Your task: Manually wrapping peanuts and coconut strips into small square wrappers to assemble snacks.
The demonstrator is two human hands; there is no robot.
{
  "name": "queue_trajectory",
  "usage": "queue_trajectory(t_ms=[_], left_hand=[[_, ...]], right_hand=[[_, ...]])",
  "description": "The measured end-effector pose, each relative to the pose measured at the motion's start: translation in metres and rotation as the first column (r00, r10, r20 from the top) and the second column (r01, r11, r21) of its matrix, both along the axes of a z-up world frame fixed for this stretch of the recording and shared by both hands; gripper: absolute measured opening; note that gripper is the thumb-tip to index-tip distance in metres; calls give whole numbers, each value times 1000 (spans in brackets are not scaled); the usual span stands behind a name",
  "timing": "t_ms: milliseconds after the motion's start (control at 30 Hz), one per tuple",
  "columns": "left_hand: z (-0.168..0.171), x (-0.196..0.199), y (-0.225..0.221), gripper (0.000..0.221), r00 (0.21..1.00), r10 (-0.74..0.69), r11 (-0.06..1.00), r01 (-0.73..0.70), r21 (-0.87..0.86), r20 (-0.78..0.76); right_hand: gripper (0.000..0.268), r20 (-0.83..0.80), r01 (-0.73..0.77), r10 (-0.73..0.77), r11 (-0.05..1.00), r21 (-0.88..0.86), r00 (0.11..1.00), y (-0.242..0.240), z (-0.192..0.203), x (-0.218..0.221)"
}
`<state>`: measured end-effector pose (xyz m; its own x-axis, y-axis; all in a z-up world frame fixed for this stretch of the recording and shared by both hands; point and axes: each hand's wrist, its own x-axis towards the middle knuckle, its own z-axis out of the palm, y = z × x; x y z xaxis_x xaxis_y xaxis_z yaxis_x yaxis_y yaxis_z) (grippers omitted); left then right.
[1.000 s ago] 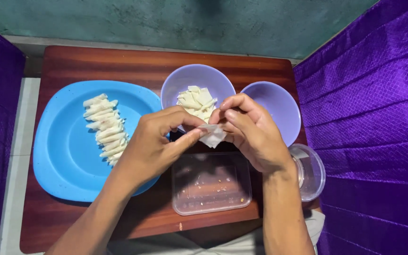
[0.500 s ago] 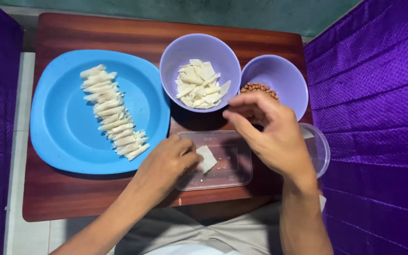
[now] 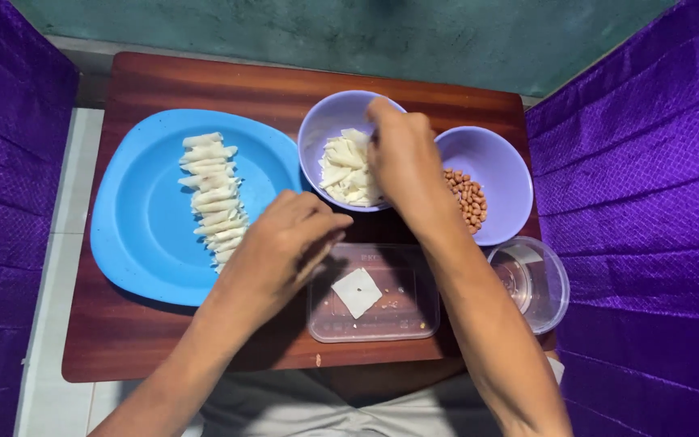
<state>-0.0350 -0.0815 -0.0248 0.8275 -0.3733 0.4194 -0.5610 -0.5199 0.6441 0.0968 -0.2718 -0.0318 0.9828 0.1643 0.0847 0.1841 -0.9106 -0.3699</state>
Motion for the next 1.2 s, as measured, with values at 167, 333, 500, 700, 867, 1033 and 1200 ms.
queue_trajectory(t_ms=[167,333,500,700,867,1033,1200], left_hand=[[12,3,5,19,997,66,986,-71,-149,-38],[20,7,-20,29,994,56,916,-88,-391,-92],[9,0,-48,24,937,-78,741,-175,-649,-341],[6,-18,-43,16,912,-80,794,-185,-579,-402],[9,-36,-44,12,925,-23,807,-207,-553,-379],[1,-45,-46,13,951,72,846,-218,-487,-302],[-8,-48,-46,13,931,98,853,-261,-452,-352]], right_hand=[[33,26,-136,140,881,453,990,-26,41,-41],[41,-192,84,137,561,823,972,-41,54,-86],[42,-137,81,127,372,925,982,-42,40,-119],[44,-22,-18,165,239,971,986,-50,3,-139],[41,24,-28,216,19,999,976,-50,-28,-151],[33,-85,99,195,-68,993,977,-44,-27,-167],[45,-237,217,81,200,956,968,-46,-26,-179]])
